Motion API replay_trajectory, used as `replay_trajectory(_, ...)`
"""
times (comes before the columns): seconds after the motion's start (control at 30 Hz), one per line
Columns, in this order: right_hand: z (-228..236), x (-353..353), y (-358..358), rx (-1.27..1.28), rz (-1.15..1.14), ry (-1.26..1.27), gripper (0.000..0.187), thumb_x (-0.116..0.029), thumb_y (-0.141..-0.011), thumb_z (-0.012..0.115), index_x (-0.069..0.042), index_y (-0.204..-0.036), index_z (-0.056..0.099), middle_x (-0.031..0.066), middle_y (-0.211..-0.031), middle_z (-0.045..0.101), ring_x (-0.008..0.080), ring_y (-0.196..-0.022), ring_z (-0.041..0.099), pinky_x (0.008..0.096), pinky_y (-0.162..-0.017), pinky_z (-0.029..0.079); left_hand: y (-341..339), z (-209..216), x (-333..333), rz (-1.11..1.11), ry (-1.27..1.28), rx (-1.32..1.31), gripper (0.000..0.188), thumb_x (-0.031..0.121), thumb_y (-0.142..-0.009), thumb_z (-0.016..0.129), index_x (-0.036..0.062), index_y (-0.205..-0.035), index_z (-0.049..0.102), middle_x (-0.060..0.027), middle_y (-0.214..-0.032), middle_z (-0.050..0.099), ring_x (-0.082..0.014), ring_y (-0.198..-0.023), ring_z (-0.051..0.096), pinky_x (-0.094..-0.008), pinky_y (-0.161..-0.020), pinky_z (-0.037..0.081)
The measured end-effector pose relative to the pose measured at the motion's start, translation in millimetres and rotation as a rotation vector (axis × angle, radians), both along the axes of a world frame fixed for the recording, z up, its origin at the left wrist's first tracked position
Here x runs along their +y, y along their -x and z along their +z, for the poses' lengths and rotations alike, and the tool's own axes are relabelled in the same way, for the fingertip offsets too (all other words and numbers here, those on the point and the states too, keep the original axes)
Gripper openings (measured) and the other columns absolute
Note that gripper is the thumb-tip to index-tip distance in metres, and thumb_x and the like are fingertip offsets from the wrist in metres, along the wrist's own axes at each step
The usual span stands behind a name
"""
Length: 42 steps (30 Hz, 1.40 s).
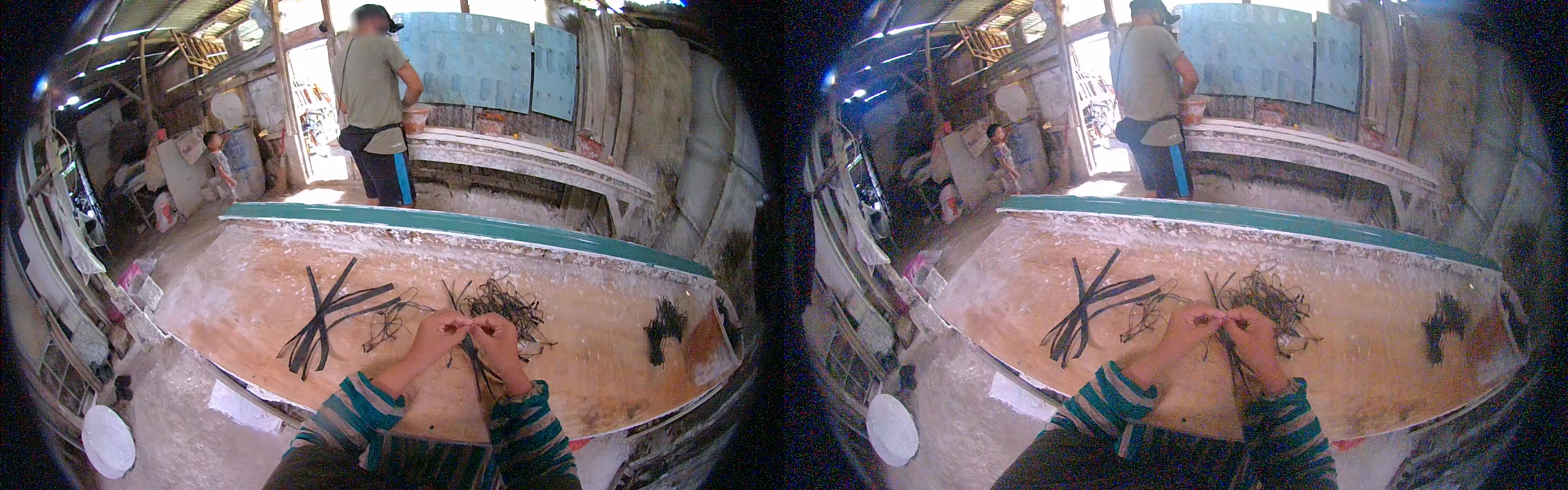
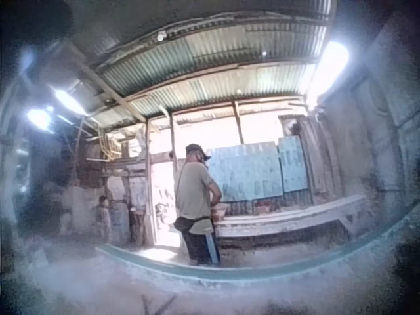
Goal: The person sorts and arranges thin black strips on a wooden workbench. They pick up, separate, and place the strips into piles while another person works in the background.
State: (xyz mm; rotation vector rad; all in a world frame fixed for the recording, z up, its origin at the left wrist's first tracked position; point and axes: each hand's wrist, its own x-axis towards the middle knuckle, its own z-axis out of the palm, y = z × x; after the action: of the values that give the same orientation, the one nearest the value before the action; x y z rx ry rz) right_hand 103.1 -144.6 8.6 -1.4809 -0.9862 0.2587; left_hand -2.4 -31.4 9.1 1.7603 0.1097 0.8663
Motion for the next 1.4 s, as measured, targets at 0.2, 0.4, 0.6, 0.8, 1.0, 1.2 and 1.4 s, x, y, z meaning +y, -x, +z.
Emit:
replay_trajectory(0.2,24.2,-5.2,13.7,-0.283,-0.055,0.029,0.007,-0.005,-0.075,0.061,0.001,-0.078,0.061,0.0105,-0.072,0.058,0.0189,-0.067,0.055,0.03,-0.061,0.044,2.2,3.0,-0.9,0.137,-0.209,0.02,0.014,0.0,-0.072,0.061,0.0016,-0.086,0.063,-0.0072,-0.078,0.061,-0.0138,-0.075,0.058,-0.025,-0.067,0.046)
replay_trajectory(0.4,11.7,-1.7,10.8,-0.196,-0.042,0.004,0.007,-0.007,-0.076,0.06,-0.001,-0.077,0.057,0.0084,-0.072,0.056,0.0167,-0.067,0.053,0.0282,-0.061,0.042,2.3,3.4,-2.0,0.058,0.029,0.064,0.009,0.003,-0.078,0.061,0.0021,-0.087,0.062,-0.0033,-0.079,0.062,-0.0098,-0.075,0.057,-0.0233,-0.067,0.045)
replay_trajectory(0.6,10.6,-2.9,8.3,0.214,0.176,-0.013,0.006,-0.01,-0.084,0.052,-0.005,-0.082,0.054,-0.0011,-0.075,0.054,0.0072,-0.066,0.048,0.0212,-0.059,0.038,-0.4,1.8,5.8,-0.142,0.219,0.011,0.01,0.009,-0.082,0.062,0.0011,-0.088,0.061,-0.0005,-0.08,0.061,-0.0072,-0.074,0.056,-0.0213,-0.067,0.045)
replay_trajectory(0.8,10.6,2.0,11.5,0.673,0.4,-0.173,0.006,-0.011,-0.084,0.054,-0.005,-0.084,0.056,0.0007,-0.08,0.057,0.0096,-0.073,0.051,0.0226,-0.067,0.041,-5.5,-10.8,12.6,-0.29,0.32,-0.067,0.01,0.01,-0.084,0.059,0.0016,-0.09,0.058,-0.0016,-0.081,0.06,-0.0075,-0.074,0.055,-0.0219,-0.067,0.045)
replay_trajectory(1.0,14.9,0.0,11.0,0.697,0.332,-0.152,0.007,-0.011,-0.086,0.054,-0.005,-0.089,0.056,0.0001,-0.082,0.057,0.0074,-0.071,0.052,0.0205,-0.065,0.043,-6.3,-10.6,8.2,-0.079,0.107,-0.019,0.012,0.009,-0.084,0.058,0.002,-0.094,0.058,-0.0023,-0.083,0.059,-0.0093,-0.077,0.055,-0.024,-0.069,0.045)
replay_trajectory(1.2,13.2,0.1,10.9,0.563,0.224,-0.14,0.01,-0.012,-0.085,0.058,-0.002,-0.089,0.058,-0.0012,-0.077,0.058,0.0052,-0.066,0.049,0.0182,-0.059,0.038,-6.6,-11.1,3.1,-0.037,0.176,-0.018,0.017,0.008,-0.08,0.062,0.0024,-0.096,0.06,-0.0041,-0.085,0.061,-0.0109,-0.078,0.055,-0.0249,-0.069,0.044)
replay_trajectory(1.4,12.1,3.0,11.4,0.421,0.232,-0.154,0.011,-0.011,-0.083,0.061,-0.002,-0.088,0.058,-0.0014,-0.076,0.057,0.0054,-0.065,0.048,0.0191,-0.059,0.037,-5.8,-9.4,8.6,-0.002,0.12,-0.033,0.016,0.006,-0.078,0.064,0.0014,-0.093,0.062,-0.0038,-0.082,0.062,-0.0107,-0.076,0.056,-0.0237,-0.069,0.044)
